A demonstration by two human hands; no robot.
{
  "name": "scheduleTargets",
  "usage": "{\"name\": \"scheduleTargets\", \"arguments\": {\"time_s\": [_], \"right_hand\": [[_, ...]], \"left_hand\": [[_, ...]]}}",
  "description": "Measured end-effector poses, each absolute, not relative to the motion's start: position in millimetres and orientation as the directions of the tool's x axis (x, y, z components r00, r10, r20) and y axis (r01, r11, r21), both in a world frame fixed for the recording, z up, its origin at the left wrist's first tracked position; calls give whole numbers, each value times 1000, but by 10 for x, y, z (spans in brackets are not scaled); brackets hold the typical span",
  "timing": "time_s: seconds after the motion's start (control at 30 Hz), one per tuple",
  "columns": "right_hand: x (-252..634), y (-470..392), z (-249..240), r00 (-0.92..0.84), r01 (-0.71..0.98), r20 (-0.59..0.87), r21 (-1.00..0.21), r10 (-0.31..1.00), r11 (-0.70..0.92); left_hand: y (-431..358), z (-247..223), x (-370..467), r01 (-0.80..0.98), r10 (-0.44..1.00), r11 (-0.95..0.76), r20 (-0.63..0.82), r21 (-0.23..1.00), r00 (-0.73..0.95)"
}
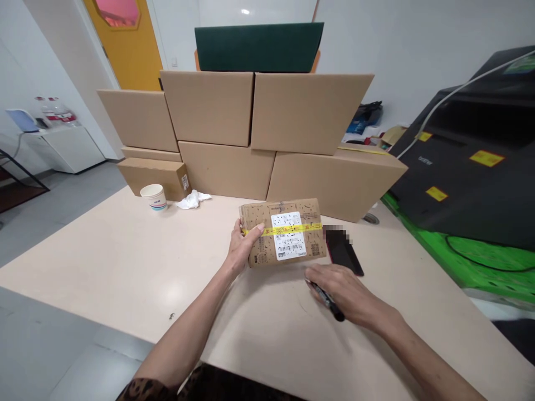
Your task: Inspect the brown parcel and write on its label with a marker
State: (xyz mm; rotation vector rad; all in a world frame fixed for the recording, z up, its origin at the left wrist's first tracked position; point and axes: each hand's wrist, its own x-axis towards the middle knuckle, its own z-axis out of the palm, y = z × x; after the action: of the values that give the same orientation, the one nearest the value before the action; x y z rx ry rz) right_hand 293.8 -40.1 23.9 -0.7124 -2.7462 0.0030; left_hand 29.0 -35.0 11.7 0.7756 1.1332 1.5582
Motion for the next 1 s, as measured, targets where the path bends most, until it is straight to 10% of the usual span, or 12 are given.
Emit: {"name": "scheduleTargets", "arguments": {"time_s": [0.3,0.53,0.77,1.0], "right_hand": [[2940,-485,-32,-815,578,-8,70,580,813],[3200,-447,20,-748,662,-56,-136,662,737],[3455,-56,-9,-194,967,38,-159,980,197],[3301,181,-204,41,989,-52,-139,998,-47]], "left_hand": [[-384,233,315,-416,966,-26,-84,909,-244],[-319,187,258,-422,949,-22,-113,907,-294],[-266,263,128,-372,941,112,-218,921,-257],[-215,151,119,-334,917,72,-194,940,-349]]}}
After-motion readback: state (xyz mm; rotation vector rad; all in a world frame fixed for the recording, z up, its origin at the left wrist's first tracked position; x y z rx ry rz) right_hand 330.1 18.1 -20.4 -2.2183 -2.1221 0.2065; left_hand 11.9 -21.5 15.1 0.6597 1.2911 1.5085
